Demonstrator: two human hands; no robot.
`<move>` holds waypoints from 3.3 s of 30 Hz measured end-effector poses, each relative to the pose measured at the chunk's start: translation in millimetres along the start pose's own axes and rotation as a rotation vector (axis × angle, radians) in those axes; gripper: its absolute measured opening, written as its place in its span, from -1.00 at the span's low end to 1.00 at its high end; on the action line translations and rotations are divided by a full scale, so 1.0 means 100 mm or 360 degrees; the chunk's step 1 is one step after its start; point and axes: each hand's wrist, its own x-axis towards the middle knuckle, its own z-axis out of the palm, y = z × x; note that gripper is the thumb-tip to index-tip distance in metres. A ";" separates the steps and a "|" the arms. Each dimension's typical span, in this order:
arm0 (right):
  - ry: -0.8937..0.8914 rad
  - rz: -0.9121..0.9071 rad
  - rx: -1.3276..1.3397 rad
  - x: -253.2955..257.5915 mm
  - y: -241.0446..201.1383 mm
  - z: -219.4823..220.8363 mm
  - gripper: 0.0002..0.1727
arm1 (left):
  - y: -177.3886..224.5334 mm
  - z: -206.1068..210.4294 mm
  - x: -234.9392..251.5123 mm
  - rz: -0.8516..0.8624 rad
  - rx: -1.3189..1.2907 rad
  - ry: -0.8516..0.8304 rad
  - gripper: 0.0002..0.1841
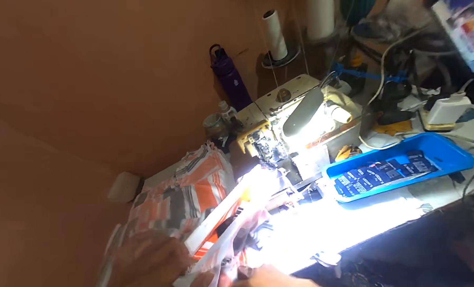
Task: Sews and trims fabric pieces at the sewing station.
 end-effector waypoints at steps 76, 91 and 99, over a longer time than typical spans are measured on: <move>0.1518 0.0124 0.0500 -0.85 0.30 -0.83 -0.65 | 0.43 1.85 0.93 -0.0339 0.0572 0.0923 -0.83; 0.1553 0.0332 -0.0425 -0.82 0.34 -0.96 -0.67 | -0.07 1.84 1.10 -0.0362 0.0171 0.0919 -0.81; 0.1651 0.0120 -0.1161 -0.36 0.18 -1.14 -0.71 | -0.18 1.76 1.07 -0.0686 0.0051 0.0982 -0.78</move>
